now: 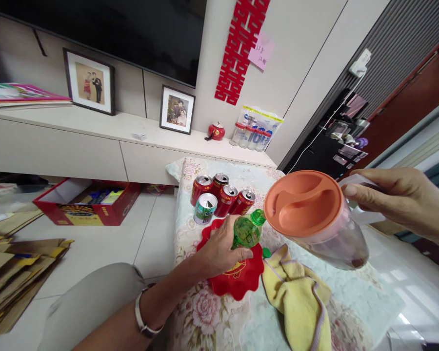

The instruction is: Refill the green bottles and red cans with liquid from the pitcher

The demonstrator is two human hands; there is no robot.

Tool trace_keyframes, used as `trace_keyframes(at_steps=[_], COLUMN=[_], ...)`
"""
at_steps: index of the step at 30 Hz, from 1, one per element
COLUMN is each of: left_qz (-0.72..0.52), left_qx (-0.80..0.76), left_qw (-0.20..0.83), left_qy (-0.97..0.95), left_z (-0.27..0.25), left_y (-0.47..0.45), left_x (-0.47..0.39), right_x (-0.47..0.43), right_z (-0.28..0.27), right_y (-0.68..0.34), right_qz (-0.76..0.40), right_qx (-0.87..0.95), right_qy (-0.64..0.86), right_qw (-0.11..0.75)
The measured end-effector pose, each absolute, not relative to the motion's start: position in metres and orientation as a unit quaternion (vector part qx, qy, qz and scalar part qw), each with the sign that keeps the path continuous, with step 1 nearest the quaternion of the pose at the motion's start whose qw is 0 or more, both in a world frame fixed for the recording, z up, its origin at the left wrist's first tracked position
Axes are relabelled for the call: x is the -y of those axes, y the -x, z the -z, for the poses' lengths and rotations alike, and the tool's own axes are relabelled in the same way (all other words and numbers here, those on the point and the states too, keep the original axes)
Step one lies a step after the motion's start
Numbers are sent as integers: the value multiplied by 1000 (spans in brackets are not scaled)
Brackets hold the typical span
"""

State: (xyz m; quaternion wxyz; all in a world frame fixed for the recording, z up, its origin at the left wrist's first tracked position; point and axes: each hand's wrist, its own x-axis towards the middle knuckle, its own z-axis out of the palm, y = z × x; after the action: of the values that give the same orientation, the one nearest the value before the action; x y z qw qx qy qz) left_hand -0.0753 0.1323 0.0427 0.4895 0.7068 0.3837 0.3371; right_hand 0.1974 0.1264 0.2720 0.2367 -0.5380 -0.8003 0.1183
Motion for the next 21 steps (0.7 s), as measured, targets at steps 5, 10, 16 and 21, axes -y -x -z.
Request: trace_keyframes(at_steps=[5, 10, 16, 21], left_qz=[-339, -340, -342, -344], left_qx=[-386, -385, -386, -385], left_qw=[489, 489, 484, 483], left_qy=[-705, -705, -707, -707], left_z=[-43, -43, -41, -41], left_y=[76, 76, 75, 75], left_x=[-132, -132, -133, -133], right_x=[-126, -126, -126, -126], right_z=[-272, -272, -273, -273], right_y=[-199, -200, -197, -197], right_qz=[-120, -128, -127, -128], right_qx=[794, 796, 796, 796], right_qy=[546, 543, 543, 544], right_qw=[237, 235, 234, 232])
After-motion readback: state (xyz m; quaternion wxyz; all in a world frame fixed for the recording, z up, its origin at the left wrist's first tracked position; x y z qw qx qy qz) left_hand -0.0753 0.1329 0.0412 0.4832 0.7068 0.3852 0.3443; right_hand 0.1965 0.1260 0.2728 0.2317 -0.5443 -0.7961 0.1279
